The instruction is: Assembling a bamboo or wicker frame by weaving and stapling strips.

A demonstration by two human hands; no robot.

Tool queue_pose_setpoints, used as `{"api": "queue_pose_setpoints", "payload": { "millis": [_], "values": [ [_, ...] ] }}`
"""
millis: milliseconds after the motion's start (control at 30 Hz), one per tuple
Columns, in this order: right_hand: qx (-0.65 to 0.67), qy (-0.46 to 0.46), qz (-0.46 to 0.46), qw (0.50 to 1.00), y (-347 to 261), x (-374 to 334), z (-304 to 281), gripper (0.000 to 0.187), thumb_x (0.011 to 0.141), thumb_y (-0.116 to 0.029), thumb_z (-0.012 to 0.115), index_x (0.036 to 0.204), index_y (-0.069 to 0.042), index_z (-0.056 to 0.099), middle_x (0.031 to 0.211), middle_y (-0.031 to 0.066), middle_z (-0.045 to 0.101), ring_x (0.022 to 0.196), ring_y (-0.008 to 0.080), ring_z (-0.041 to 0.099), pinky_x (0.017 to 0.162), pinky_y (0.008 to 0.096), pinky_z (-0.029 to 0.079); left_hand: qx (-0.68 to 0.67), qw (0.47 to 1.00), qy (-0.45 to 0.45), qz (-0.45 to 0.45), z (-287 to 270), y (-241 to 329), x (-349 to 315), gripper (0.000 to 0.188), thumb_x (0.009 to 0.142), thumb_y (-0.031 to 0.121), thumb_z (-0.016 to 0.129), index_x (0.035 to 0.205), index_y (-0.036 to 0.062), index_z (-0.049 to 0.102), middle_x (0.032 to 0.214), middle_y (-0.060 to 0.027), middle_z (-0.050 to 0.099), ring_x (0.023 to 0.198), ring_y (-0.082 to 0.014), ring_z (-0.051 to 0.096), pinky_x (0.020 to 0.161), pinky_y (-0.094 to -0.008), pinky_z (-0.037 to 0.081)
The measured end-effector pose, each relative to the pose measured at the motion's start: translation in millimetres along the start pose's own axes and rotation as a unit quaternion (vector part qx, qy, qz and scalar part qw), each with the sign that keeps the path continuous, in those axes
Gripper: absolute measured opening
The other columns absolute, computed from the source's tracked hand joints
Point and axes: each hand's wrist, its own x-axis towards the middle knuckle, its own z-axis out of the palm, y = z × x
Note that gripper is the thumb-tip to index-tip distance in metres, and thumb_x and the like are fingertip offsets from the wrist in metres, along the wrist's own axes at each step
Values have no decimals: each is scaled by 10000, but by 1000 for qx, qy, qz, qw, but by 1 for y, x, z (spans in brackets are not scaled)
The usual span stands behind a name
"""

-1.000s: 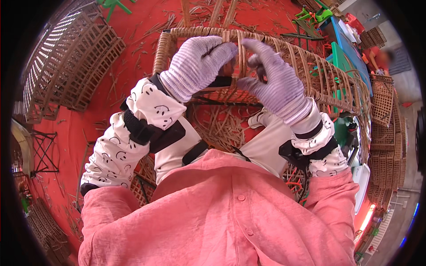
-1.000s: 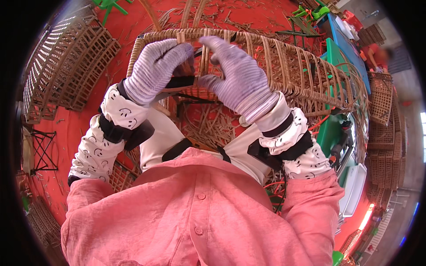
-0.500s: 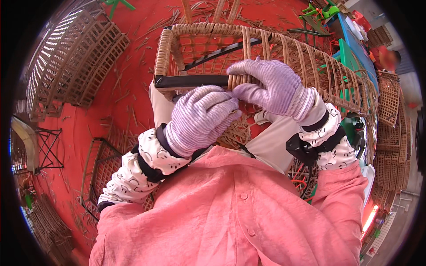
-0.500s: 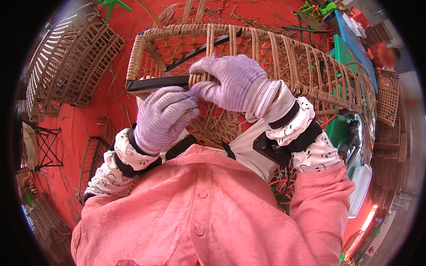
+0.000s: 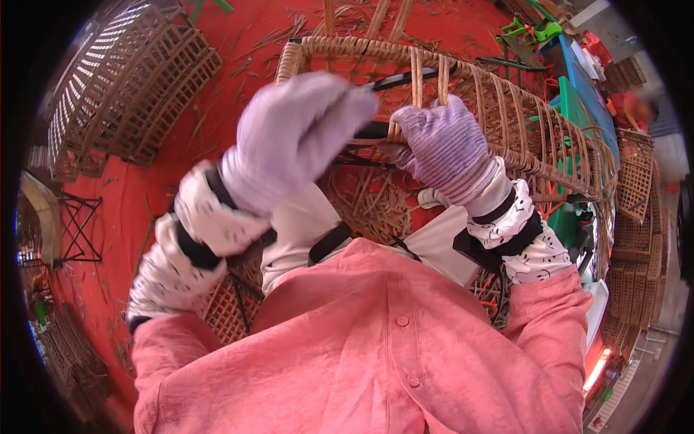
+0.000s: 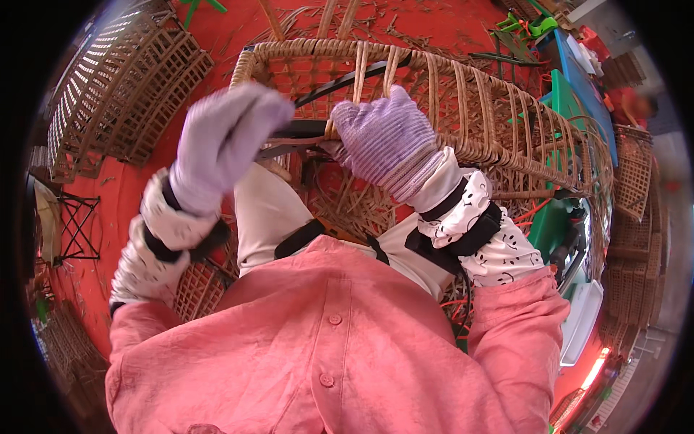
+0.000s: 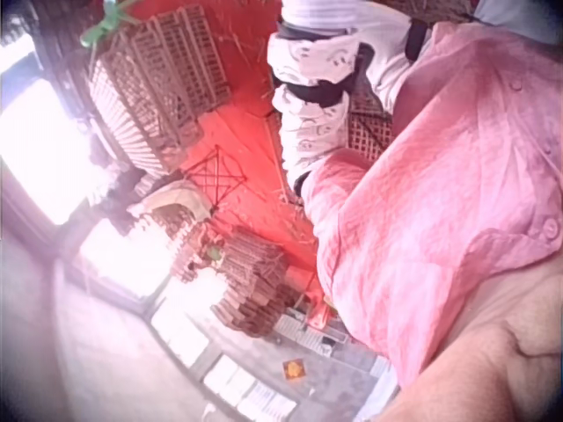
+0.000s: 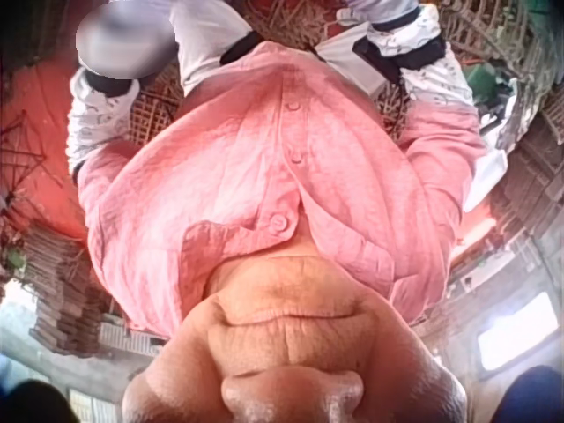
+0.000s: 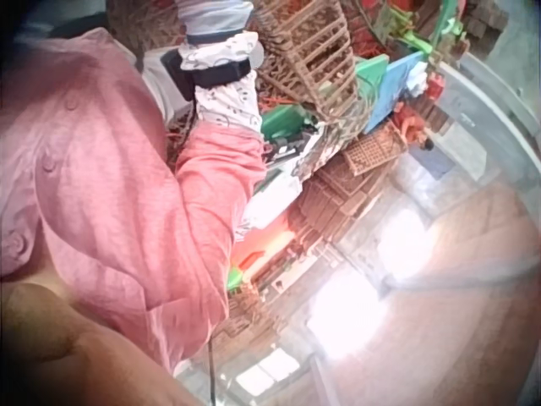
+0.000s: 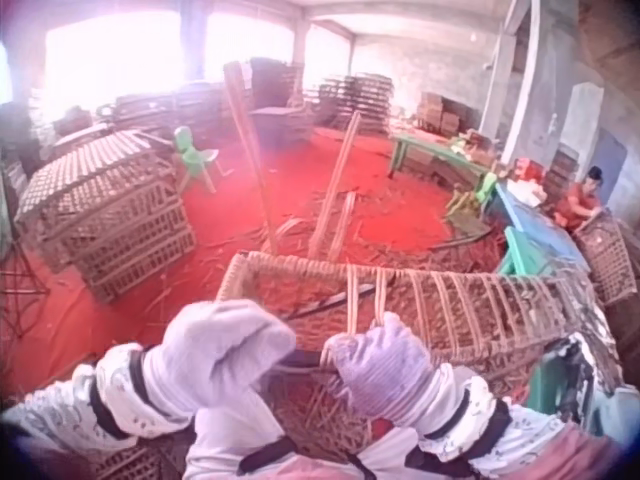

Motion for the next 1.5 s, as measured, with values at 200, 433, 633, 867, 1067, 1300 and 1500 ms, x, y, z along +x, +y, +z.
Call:
{"api": "queue_pose_setpoints", "payload": {
  "millis": [200,433,633,867,1067,1300,1500],
  "values": [
    [-19,-26,21,999,0,-5,6,349,744,-397,644,887,-98,536,671,51,559,625,240,562,699,390,403,300,847,-438,-20,32,-50,75,262,897,239,444,1044,100,611,892,-139,634,845,-295,611,711,-388,483],
    [-24,24,12,999,-3,-5,8,352,765,-433,603,849,-99,531,642,59,557,598,234,566,677,386,393,213,841,-490,85,25,-59,77,316,813,129,551,1127,138,587,904,-75,600,779,-240,609,675,-327,499],
    [13,51,19,998,-2,-3,9,368,794,-470,556,795,-105,512,611,55,574,561,224,575,659,375,387,-50,941,-268,-202,12,-36,44,172,829,138,587,958,47,655,790,-54,665,739,-72,591,701,-246,481],
    [-10,7,49,999,-4,-2,1,411,750,-488,583,871,-99,532,716,63,599,720,218,601,768,389,400,130,978,-125,105,16,-17,5,273,753,190,666,956,12,630,896,-129,637,805,-295,621,710,-336,500],
    [-74,156,102,980,27,-38,-55,456,716,-406,680,1028,-94,565,962,87,587,948,272,551,903,410,392,82,993,-53,71,32,-18,11,170,773,154,632,893,36,652,891,-106,645,764,-270,628,662,-331,505],
    [18,271,571,775,161,-255,-123,349,763,-275,667,963,7,619,924,138,641,846,203,616,750,319,472,-47,991,-105,-68,30,-23,26,163,702,-81,627,863,-50,629,814,-107,626,705,-157,604,634,-256,484],
    [149,17,874,462,216,-450,-110,490,755,-390,645,1091,-40,575,963,135,616,855,227,614,710,348,492,-112,939,-188,-265,22,-19,41,178,674,-92,620,848,-58,614,855,-102,610,792,-151,571,706,-259,457]
  ]
}}
